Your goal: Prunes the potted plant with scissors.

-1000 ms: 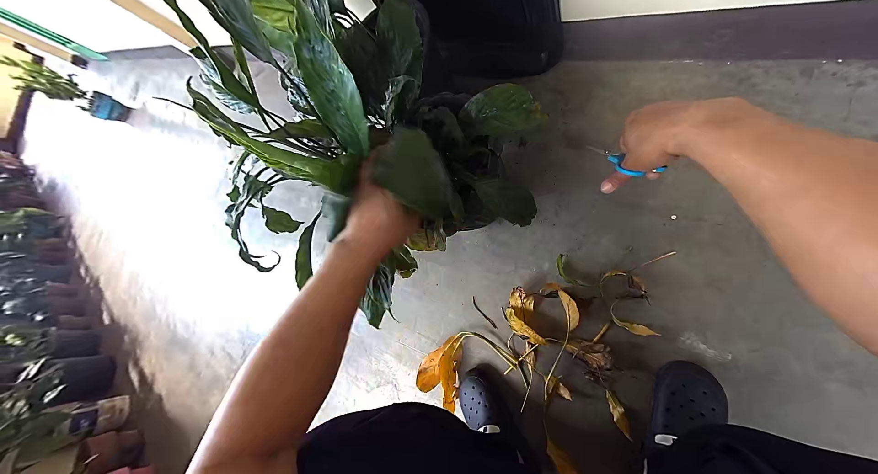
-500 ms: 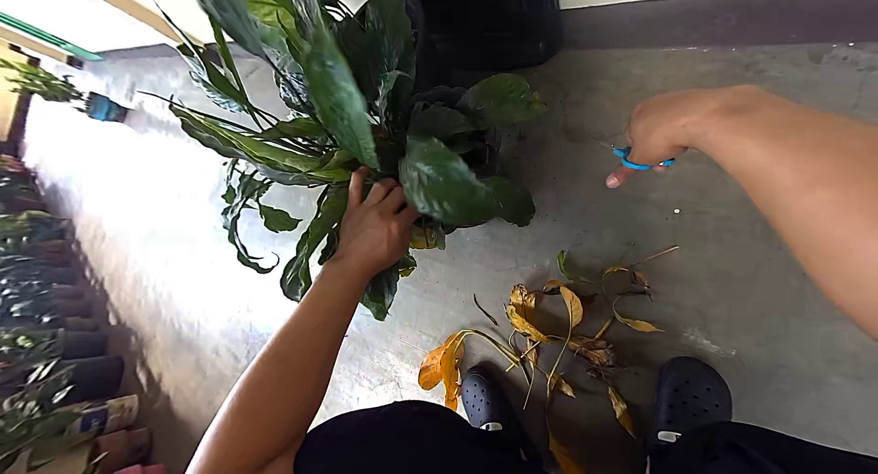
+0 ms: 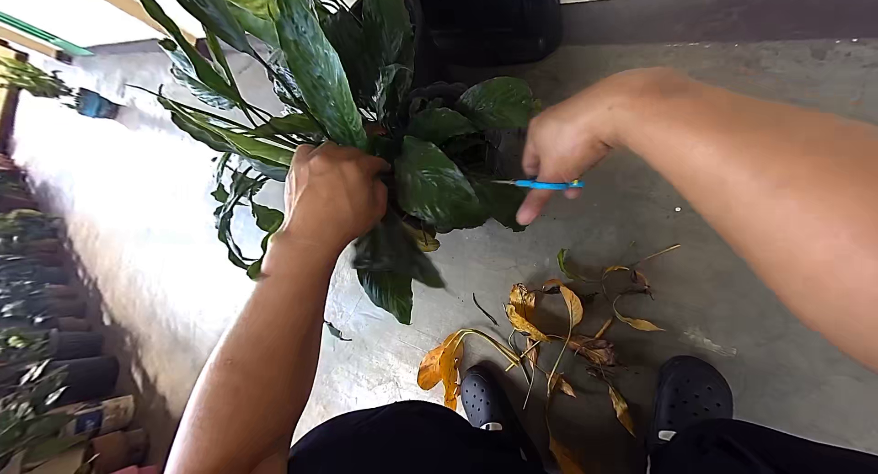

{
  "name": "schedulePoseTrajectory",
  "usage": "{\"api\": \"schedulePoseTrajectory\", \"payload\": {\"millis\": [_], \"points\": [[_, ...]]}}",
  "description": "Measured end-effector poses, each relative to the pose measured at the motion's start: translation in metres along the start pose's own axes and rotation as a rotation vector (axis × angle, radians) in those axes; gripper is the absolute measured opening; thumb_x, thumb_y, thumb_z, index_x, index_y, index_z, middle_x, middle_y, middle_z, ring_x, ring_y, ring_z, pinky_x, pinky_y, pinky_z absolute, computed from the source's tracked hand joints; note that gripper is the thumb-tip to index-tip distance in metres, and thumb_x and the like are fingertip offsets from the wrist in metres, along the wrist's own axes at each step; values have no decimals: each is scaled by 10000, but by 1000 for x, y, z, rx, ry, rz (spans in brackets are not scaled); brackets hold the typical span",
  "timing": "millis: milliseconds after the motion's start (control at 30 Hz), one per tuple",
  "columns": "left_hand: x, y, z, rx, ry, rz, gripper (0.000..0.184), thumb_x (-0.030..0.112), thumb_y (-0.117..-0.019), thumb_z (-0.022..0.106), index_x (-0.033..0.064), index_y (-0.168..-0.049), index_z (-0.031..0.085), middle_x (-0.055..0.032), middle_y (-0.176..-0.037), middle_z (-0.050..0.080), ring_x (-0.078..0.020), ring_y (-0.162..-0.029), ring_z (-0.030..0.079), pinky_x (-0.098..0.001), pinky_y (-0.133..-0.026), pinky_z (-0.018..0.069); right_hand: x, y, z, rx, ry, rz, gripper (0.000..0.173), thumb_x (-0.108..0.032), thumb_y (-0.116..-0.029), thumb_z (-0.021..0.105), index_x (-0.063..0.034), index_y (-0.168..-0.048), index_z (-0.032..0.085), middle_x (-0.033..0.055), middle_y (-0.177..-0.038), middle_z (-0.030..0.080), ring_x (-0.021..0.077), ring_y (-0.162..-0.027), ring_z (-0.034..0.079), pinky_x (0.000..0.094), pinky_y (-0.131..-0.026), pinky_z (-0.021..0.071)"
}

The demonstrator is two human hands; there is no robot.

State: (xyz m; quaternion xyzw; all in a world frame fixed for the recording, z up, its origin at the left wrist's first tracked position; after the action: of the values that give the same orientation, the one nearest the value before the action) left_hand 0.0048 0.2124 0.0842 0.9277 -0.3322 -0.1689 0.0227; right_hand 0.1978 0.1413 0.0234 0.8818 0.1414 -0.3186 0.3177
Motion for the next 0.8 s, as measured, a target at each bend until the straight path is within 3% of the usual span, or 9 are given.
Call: {"api": "schedulePoseTrajectory", "payload": {"millis": [67,133,233,367,433,500,567,667,800], "points": [[7,-14,1,-167,-30,-82,238,98,-993,543,-37,-1080,719,-313,-1097,685,-549,-1098,639,-748,-865,473,-16,-29,5,-70,6,-11,501,-602,-819,795,-116,-933,759,13,-715,683,117,-598,577,355,-612,494],[11,-23,13,-365,-39,-196,228,152,-932,699,-74,-936,666,-346,-1033,656,-572,-1039,631,-752,-802,479,-40,-34,-6,12,-128,-83,492,-644,-844,740,-154,-893,743,-38,-628,610,53,-489,446,269,-497,363],[-1,-43,36,-349,180,-200,395,415,-1001,660,39,-1112,713,-257,-1106,697,-471,-1097,657,-730,-940,468,-48,-28,-38,174,-367,-158,435,-612,-918,679,-180,-913,724,-77,-626,589,13,-459,419,201,-444,324],[-19,-66,62,-281,719,-397,444,271,-1096,506,55,-1483,478,-177,-1207,707,-243,-1034,731,-440,-970,570,-28,-13,-66,296,-474,-149,432,-590,-964,615,-173,-977,730,-72,-667,623,-10,-473,461,150,-439,332],[-28,-74,70,-193,861,-459,353,201,-1065,560,30,-1371,528,-155,-1195,703,-199,-1014,736,-388,-933,596,-13,-11,-68,300,-461,-115,430,-591,-960,618,-177,-973,732,-74,-666,631,-11,-466,464,145,-434,325],[-23,-81,67,-186,639,-356,292,218,-1029,608,16,-1237,646,-174,-1163,717,-275,-1082,711,-500,-998,546,-1,-10,-65,291,-445,-76,427,-591,-948,637,-173,-946,724,-73,-672,638,-7,-459,457,148,-425,324],[-2,-84,64,-267,305,-182,274,199,-1040,559,32,-1191,715,-271,-1152,703,-471,-1157,647,-697,-1008,449,6,-9,-62,294,-415,-43,433,-591,-934,659,-162,-926,716,-70,-664,647,-10,-441,447,154,-414,320],[10,-83,85,-402,-84,-92,298,253,-1050,516,122,-1216,726,-255,-1247,672,-489,-1279,552,-700,-1084,357,10,-11,-60,279,-349,0,457,-616,-913,671,-164,-939,726,-73,-664,652,-9,-445,447,164,-425,332],[-4,-80,113,-335,-147,-122,353,306,-1038,549,30,-1200,698,-290,-1292,638,-493,-1281,558,-738,-1076,361,11,-18,-55,257,-260,34,508,-671,-861,694,-170,-916,749,-70,-645,638,4,-456,434,189,-446,319]]}}
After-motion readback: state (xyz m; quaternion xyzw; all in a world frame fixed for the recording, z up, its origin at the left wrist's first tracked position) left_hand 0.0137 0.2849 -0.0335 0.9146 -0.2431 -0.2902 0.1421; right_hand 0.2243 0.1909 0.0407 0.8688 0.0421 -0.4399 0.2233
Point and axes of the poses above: each hand's wrist, its own y-axis away from the middle knuckle, its own z-axis out of the palm, x = y × z, the point moved 10 cm from there along -y, towards the middle knuckle
